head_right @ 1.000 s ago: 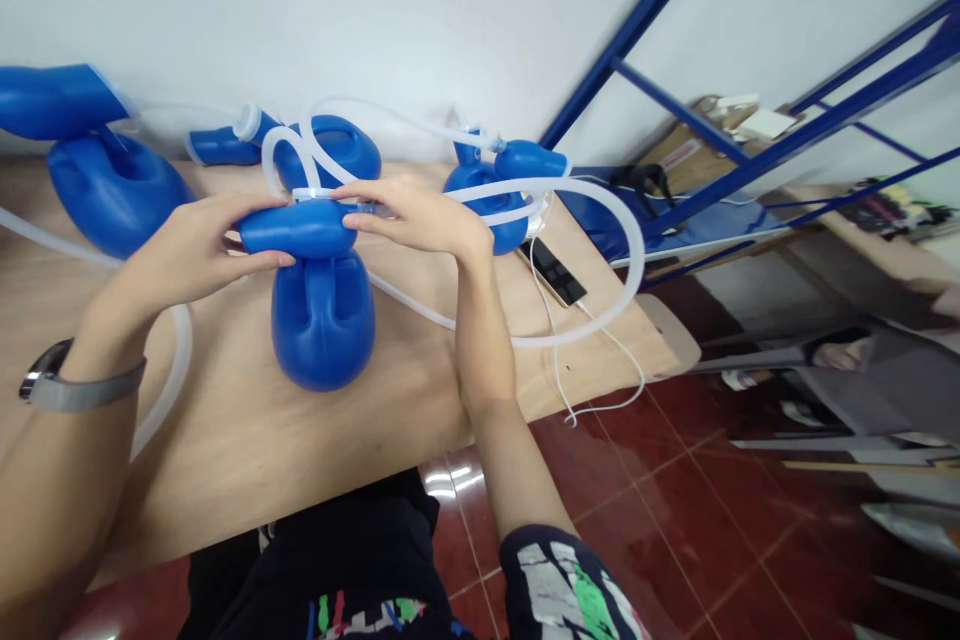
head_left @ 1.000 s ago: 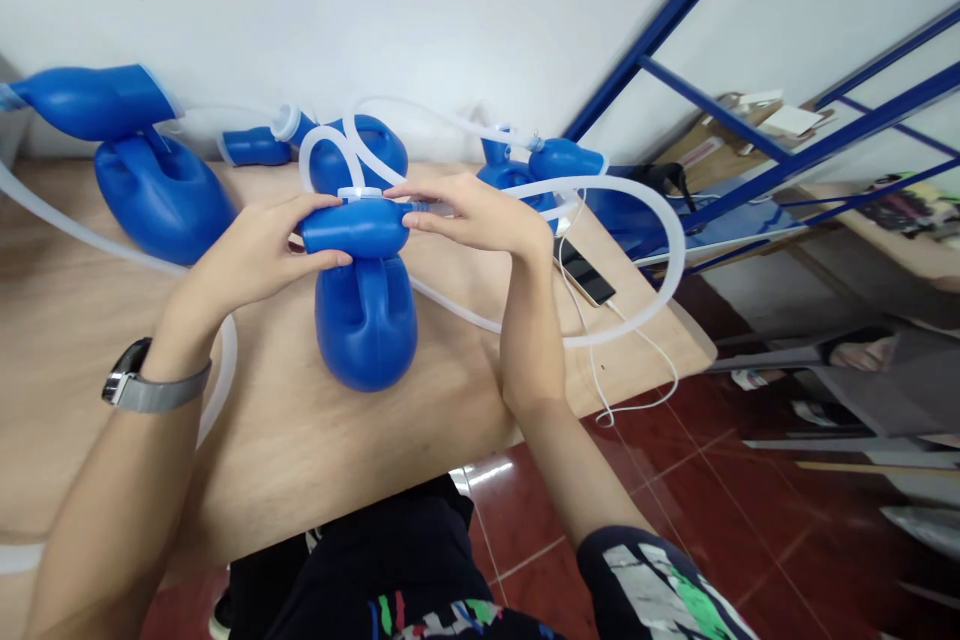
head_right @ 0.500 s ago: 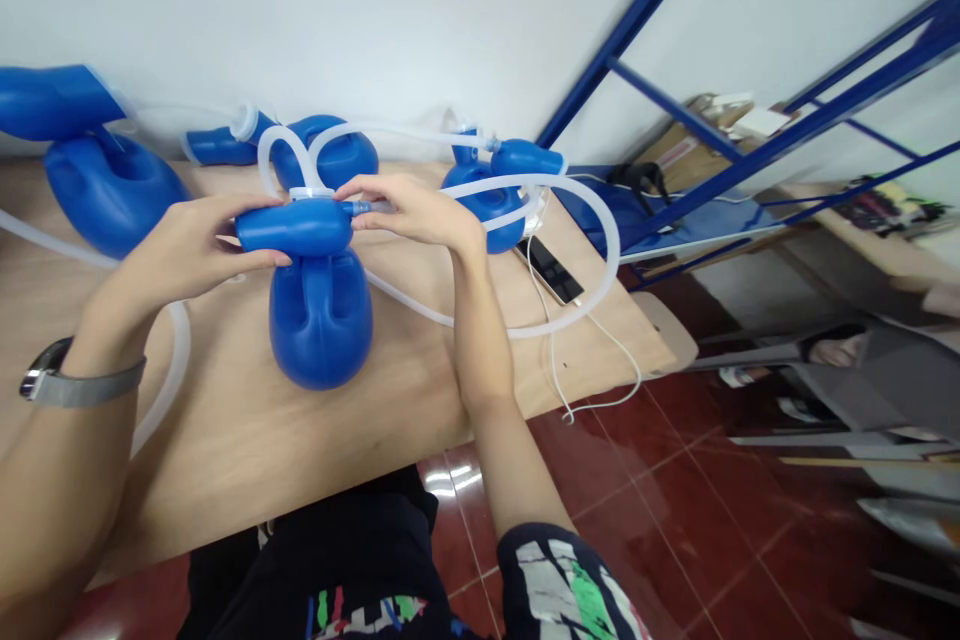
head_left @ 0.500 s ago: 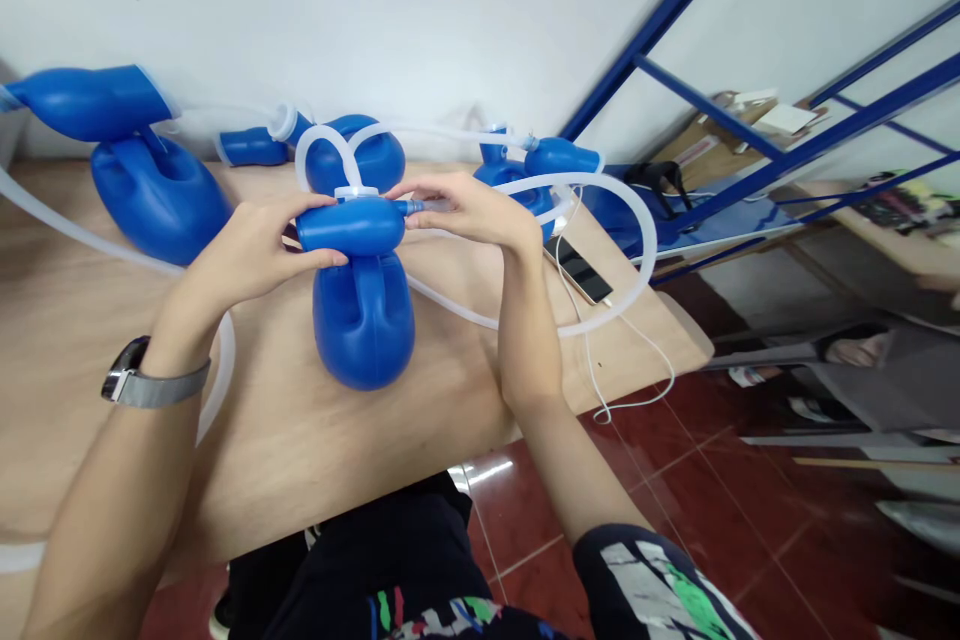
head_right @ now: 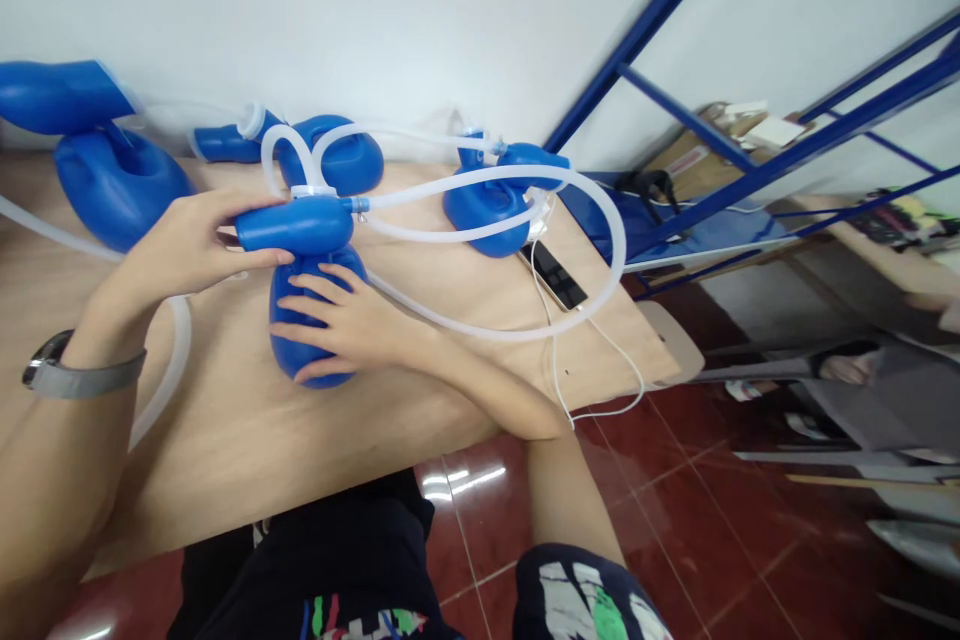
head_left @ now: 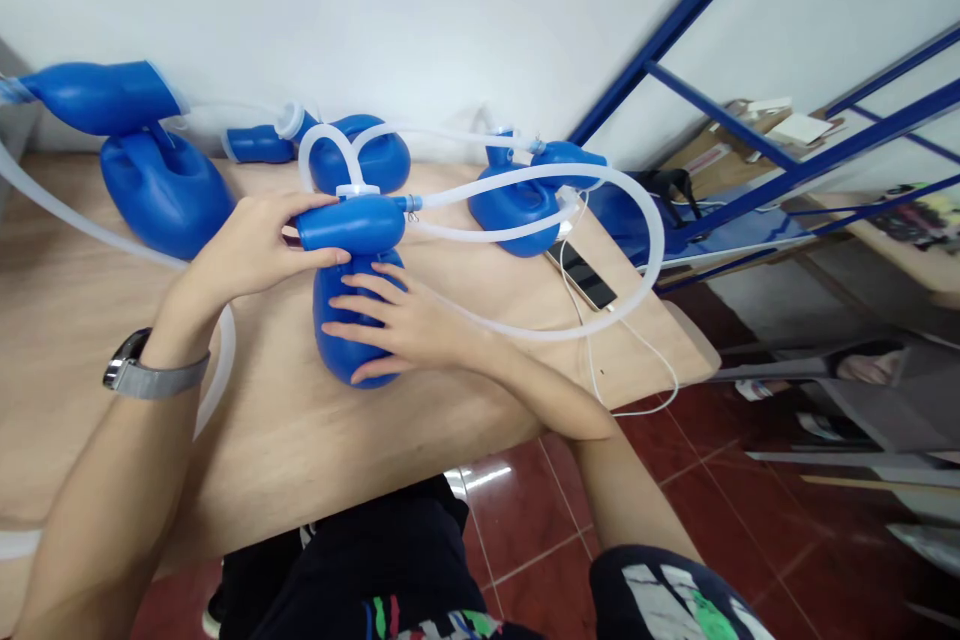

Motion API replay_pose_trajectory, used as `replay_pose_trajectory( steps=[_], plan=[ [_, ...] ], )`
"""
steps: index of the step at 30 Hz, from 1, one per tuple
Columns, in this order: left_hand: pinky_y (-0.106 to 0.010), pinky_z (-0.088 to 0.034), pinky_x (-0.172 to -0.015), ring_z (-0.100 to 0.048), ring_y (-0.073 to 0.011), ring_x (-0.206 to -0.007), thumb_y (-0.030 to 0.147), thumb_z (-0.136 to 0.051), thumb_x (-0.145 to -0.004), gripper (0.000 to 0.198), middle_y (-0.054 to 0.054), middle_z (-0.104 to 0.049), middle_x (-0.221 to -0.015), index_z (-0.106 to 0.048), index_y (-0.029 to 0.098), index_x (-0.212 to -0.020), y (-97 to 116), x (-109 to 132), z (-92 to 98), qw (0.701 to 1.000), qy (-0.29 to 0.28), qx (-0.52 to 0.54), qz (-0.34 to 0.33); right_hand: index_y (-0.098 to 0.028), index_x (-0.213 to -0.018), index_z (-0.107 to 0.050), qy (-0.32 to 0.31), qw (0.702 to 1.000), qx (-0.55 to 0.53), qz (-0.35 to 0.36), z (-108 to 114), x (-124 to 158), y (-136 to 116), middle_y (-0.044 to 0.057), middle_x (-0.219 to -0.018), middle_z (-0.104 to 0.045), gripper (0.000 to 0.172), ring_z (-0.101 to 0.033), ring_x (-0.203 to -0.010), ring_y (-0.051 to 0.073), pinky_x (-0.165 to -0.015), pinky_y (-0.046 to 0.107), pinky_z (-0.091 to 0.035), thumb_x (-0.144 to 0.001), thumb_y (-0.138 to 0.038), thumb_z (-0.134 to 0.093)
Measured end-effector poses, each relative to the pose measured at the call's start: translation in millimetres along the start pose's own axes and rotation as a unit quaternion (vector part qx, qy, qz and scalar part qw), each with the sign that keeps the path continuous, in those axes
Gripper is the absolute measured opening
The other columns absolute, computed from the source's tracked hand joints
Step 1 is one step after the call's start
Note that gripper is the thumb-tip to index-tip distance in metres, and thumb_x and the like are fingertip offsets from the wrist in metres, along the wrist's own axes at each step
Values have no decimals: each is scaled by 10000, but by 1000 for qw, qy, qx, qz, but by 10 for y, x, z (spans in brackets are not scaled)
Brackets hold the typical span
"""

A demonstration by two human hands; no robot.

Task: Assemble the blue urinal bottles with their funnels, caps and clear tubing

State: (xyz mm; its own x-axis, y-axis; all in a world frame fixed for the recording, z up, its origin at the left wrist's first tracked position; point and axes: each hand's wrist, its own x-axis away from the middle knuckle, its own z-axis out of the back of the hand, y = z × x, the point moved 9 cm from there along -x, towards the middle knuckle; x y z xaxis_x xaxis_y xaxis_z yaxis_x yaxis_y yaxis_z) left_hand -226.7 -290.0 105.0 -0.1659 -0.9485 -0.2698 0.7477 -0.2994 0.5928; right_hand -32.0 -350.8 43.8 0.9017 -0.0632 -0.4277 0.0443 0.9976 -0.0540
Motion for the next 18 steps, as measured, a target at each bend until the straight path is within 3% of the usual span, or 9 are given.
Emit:
replay_pose_trajectory(
  steps=[3,8,10,12,15,18],
  plan=[
    [-481,-687,-1059,-801,-350,-1170,945,-834,-888,928,-97,-877,-1434,-879,256,-1508,52,19,81,1000,-11,-26,3,-323,-1566,-877,-27,999,-2,-26,-218,0,2,146,-1508,-874,486,-702,-1622,443,-1439,737,-468,-1169,-595,-815],
    [-400,-646,-1108,-766,-282,-1151,868,-882,-921,822,-33,-885,-1361,-899,251,-1465,22,145,457,998,12,-57,4,-345,-1525,-896,-26,997,-38,-61,-266,-11,141,136,-1467,-882,440,-702,-1601,438,-1441,754,-439,-1143,-556,-845],
    [-422,-629,-1159,-751,-273,-1156,801,-911,-951,778,-23,-873,-1328,-883,261,-1511,-14,218,634,997,39,-64,15,-334,-1478,-906,1,994,-80,-74,-221,-1,188,133,-1472,-879,418,-712,-1589,422,-1453,734,-435,-1142,-578,-848],
    [-481,-635,-1180,-735,-288,-1153,794,-938,-933,785,-44,-852,-1307,-885,255,-1502,0,288,785,995,76,-61,20,-303,-1367,-918,76,981,-149,-100,-64,28,274,140,-1432,-881,401,-766,-1500,391,-1404,676,-518,-1157,-627,-813],
    [-599,-642,-1216,-729,-338,-1183,797,-955,-910,777,-72,-817,-1347,-887,304,-1507,127,359,872,994,100,-51,5,-251,-1258,-876,215,919,-263,-201,253,131,565,142,-1306,-881,481,-831,-1281,328,-1241,569,-659,-1200,-696,-705],
    [-677,-634,-1222,-743,-390,-1238,789,-957,-910,722,-55,-811,-1378,-877,431,-1532,281,392,880,993,108,-44,-16,-263,-1475,-789,241,837,-376,-315,327,136,882,116,-1321,-871,642,-837,-1231,284,-1116,474,-722,-1209,-814,-595]
  ],
)
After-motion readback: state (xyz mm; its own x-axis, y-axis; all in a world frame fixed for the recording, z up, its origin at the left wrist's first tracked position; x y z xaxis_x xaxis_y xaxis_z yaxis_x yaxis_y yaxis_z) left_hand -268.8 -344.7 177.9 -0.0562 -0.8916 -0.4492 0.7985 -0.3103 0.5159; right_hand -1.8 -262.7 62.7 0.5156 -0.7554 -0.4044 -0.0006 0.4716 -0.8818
